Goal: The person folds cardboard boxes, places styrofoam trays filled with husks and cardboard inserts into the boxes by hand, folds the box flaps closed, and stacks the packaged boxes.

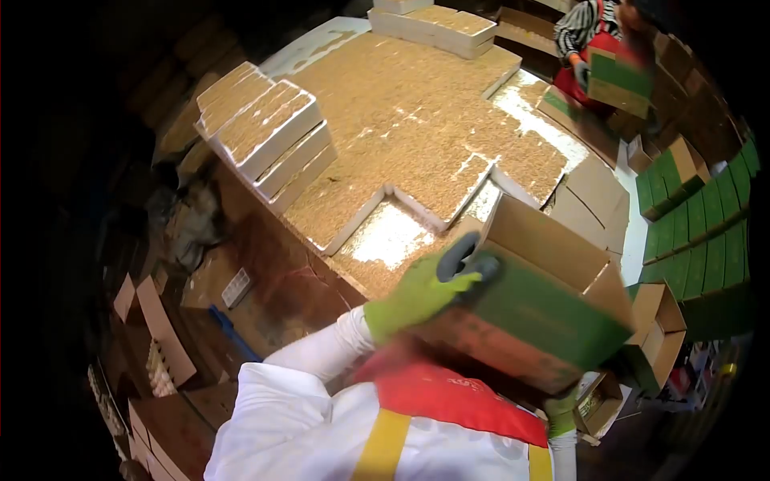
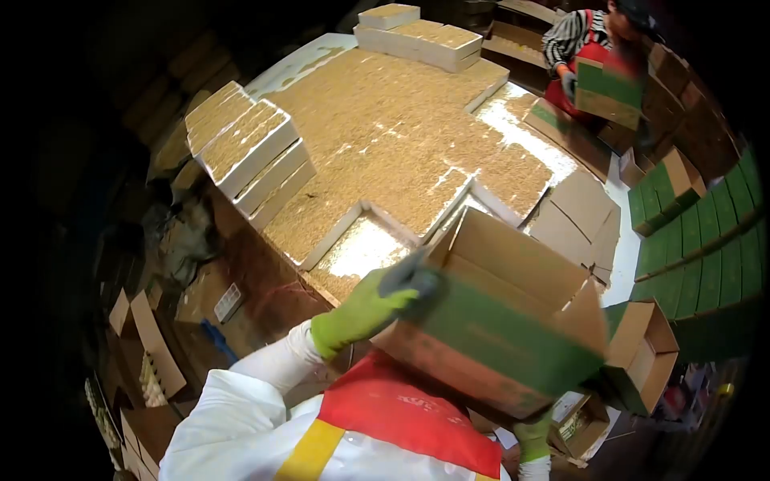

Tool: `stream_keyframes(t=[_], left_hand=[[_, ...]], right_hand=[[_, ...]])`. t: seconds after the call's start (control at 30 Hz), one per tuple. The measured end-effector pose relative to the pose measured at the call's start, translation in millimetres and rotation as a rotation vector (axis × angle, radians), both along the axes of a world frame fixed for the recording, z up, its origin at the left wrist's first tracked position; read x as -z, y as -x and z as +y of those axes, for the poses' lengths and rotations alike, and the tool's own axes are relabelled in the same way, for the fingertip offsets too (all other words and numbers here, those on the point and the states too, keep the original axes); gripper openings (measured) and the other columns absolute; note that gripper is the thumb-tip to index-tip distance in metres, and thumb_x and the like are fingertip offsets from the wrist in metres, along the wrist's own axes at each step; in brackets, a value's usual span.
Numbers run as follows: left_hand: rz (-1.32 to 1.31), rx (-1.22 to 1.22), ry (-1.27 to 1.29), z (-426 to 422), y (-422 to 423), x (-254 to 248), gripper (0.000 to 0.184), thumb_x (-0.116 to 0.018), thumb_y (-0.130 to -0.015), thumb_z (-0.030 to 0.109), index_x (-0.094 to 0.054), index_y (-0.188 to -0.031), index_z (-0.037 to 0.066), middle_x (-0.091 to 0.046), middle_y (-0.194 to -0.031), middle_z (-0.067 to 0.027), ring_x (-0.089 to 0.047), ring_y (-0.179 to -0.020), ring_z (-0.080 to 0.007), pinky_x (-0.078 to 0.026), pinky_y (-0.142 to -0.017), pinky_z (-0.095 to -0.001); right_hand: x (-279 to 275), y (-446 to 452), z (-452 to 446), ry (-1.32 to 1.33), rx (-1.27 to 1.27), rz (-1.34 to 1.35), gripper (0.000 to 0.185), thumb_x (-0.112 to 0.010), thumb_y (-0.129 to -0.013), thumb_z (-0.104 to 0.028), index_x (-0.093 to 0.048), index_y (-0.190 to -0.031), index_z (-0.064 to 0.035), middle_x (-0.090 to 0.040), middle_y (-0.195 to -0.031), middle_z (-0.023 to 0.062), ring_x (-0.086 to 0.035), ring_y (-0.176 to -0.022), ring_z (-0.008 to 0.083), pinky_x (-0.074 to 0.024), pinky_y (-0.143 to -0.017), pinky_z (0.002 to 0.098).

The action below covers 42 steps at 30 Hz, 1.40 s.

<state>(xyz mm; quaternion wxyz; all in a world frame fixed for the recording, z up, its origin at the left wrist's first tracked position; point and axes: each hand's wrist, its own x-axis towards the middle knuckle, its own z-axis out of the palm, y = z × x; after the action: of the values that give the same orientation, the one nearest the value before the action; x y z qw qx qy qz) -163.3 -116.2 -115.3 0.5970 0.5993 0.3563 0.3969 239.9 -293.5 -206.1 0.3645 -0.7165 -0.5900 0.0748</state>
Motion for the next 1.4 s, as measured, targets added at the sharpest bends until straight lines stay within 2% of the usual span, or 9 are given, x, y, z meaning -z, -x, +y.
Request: stream_keyframes(t=[0.2,0.27,0.43,0.6,0.77,0.9,1.0,1.07,1.4], left_hand=[[0.642,-0.045,-0.298,-33,7,-9,0.087,-0.073,-0.082,0.039,-0.032,-0.148,-0.001,-0.052,-0.133,-0.0282,-0.053,-0.118,-0.0447,-0.045,-0.095,-0.048],[0.541,-0.111,-0.497,-41,14,10,0.083,-0.073,-0.083,0.042,-0.037,-0.146,0.001,-0.055,-0.133,-0.023,-0.056,-0.116,-0.0378,-0.047,-0.095,-0.0455],[-0.637,-0.029,1.162,-81,22,79,0.086,-0.073,-0.084,0.047,-0.036,-0.15,0.007,-0.044,-0.148,-0.009,-0.05,-0.126,-0.023,-0.043,-0.105,-0.0405],[-0.132,0.205,0.338,17,88,42,0.094,-0.065,-0.087,0.058,-0.029,-0.152,0.0,-0.034,-0.155,-0.0112,-0.045,-0.133,-0.0256,-0.035,-0.112,-0.0356],[1.062,-0.52,0.584,171,43,193,0.127,-0.035,-0.075,0.091,-0.034,-0.139,-0.019,-0.041,-0.14,-0.0376,-0.041,-0.134,-0.0443,-0.031,-0.111,-0.0427],[1.053,-0.96,0.75,223,-40,275,0.125,-0.041,-0.077,0.087,-0.031,-0.136,-0.022,-0.041,-0.138,-0.0355,-0.043,-0.131,-0.0377,-0.036,-0.106,-0.0432],[0.55,-1.161,0.767,204,-44,203,0.088,-0.063,-0.085,0.061,-0.046,-0.132,-0.011,-0.057,-0.123,-0.0247,-0.057,-0.112,-0.0382,-0.046,-0.096,-0.0473],[-0.822,-1.064,0.738,198,-54,150,0.059,-0.071,-0.088,0.03,-0.048,-0.131,-0.006,-0.057,-0.124,-0.0152,-0.059,-0.105,-0.0327,-0.049,-0.094,-0.0489],[-0.959,-0.547,0.667,226,-37,247,0.064,-0.062,-0.094,0.044,-0.047,-0.14,0.003,-0.057,-0.132,-0.0101,-0.057,-0.116,-0.0287,-0.046,-0.1,-0.0431]], right_hand=[[-110,8,56,0.208,-0.029,1.095,0.044,-0.056,-0.099,-0.021,-0.049,-0.136,0.0022,-0.06,-0.124,0.0136,-0.061,-0.108,0.0176,-0.0497,-0.093,0.0322],[-101,25,36,0.427,-0.18,0.705,0.065,-0.064,-0.094,-0.024,-0.035,-0.147,-0.0008,-0.043,-0.144,0.0155,-0.049,-0.126,0.0235,-0.0389,-0.106,0.0347],[-120,96,66,0.52,-0.11,0.258,0.076,-0.077,-0.082,-0.016,-0.039,-0.144,0.0038,-0.055,-0.133,0.0152,-0.053,-0.119,0.0233,-0.0418,-0.101,0.0347],[-95,73,72,0.544,-0.174,0.685,0.057,-0.073,-0.085,-0.011,-0.048,-0.135,0.003,-0.062,-0.121,0.0091,-0.056,-0.104,0.0163,-0.0457,-0.093,0.031],[-114,74,68,0.504,-0.091,0.61,0.063,-0.068,-0.088,-0.006,-0.041,-0.144,0.0015,-0.057,-0.129,0.0086,-0.054,-0.11,0.0159,-0.0451,-0.095,0.0308],[-98,69,68,0.46,-0.035,0.756,0.078,-0.072,-0.086,-0.007,-0.03,-0.151,0.0005,-0.051,-0.139,0.0106,-0.049,-0.121,0.016,-0.0405,-0.102,0.0289],[-89,60,67,0.476,-0.047,0.595,0.076,-0.074,-0.084,-0.008,-0.034,-0.149,0.0019,-0.054,-0.136,0.0097,-0.049,-0.121,0.015,-0.0399,-0.103,0.0288],[-113,69,75,0.534,-0.006,0.77,0.077,-0.075,-0.085,-0.015,-0.034,-0.148,0.0015,-0.05,-0.14,0.0128,-0.047,-0.126,0.0178,-0.0381,-0.105,0.0313],[-111,75,66,0.504,-0.002,0.746,0.075,-0.074,-0.087,-0.014,-0.034,-0.149,0.0014,-0.05,-0.141,0.0096,-0.046,-0.125,0.0154,-0.0365,-0.106,0.0288]])
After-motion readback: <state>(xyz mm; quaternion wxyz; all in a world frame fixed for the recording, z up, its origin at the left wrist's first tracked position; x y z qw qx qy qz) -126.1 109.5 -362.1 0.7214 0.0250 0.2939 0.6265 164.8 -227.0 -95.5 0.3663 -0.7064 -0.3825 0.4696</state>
